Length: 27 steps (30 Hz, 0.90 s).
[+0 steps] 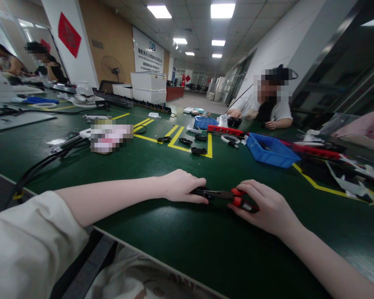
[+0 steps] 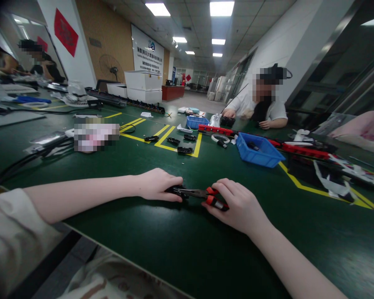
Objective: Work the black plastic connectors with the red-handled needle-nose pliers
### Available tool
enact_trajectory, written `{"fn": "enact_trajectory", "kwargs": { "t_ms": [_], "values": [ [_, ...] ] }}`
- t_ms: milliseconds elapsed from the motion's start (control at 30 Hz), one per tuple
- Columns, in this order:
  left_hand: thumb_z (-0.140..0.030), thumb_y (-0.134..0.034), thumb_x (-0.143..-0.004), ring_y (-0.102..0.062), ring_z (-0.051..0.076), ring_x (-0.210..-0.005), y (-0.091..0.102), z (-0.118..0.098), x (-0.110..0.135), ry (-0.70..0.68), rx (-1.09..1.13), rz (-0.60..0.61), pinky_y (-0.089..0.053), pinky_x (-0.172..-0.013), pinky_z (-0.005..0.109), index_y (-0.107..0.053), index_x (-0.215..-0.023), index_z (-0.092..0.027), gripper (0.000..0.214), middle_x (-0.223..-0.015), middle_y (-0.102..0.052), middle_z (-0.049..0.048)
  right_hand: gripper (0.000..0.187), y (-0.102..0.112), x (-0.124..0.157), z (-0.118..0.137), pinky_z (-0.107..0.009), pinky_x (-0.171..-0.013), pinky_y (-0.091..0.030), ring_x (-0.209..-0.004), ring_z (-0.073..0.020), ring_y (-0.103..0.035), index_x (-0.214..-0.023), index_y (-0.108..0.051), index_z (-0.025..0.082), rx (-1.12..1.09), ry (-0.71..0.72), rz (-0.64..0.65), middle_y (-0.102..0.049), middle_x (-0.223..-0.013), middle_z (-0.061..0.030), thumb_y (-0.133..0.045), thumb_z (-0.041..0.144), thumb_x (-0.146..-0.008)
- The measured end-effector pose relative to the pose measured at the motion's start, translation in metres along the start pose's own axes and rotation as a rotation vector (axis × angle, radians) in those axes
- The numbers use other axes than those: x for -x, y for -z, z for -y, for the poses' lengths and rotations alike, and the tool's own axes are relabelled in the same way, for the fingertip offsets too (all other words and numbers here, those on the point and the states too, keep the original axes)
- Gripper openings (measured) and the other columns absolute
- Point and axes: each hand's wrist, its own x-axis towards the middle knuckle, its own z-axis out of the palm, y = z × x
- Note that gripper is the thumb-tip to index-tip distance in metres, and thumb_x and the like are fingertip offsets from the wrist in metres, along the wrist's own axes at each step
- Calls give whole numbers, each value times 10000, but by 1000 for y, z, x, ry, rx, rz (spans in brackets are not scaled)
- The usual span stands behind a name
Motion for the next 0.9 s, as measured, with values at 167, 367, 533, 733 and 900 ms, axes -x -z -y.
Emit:
{"fn": "enact_trajectory", "kwargs": {
  "t_ms": [167,367,533,733,900],
  "values": [
    [-648,-522,-1032,-746,222,-764,0,-1,0,2,-18,-6,-380,-564,282,-569,-1068,-219,433,-914,-763,37,251,1,-1,4,-332,-687,-581,-814,-209,-709,-1078,-619,216,-12,-33,22,-721,-994,-90,-715,378,-913],
    [-642,-534,-1026,-746,234,-751,-1,-1,0,-1,-17,-22,-399,-570,293,-572,-1045,-219,425,-897,-763,41,249,1,-4,10,-329,-691,-579,-816,-209,-707,-1073,-628,221,-48,-71,37,-721,-1001,-87,-717,378,-901],
    [-632,-521,-1038,-743,213,-771,0,0,0,-6,-16,-5,-389,-577,277,-569,-1070,-221,415,-924,-765,33,252,1,-3,8,-319,-691,-581,-814,-203,-701,-1090,-605,216,-31,-53,34,-709,-1003,-89,-704,375,-921],
    [-650,-510,-1036,-742,221,-776,0,0,0,-6,-30,10,-385,-585,282,-572,-1089,-216,442,-929,-765,38,264,2,0,4,-330,-692,-587,-817,-207,-706,-1092,-609,213,-24,-43,46,-710,-1013,-94,-706,390,-922],
    [-654,-498,-1039,-745,222,-773,0,-1,-1,-2,-42,17,-391,-584,283,-572,-1100,-216,448,-929,-768,40,269,3,0,4,-321,-683,-589,-808,-204,-707,-1095,-604,206,-12,-19,30,-708,-1009,-95,-705,390,-926]
  ]
}}
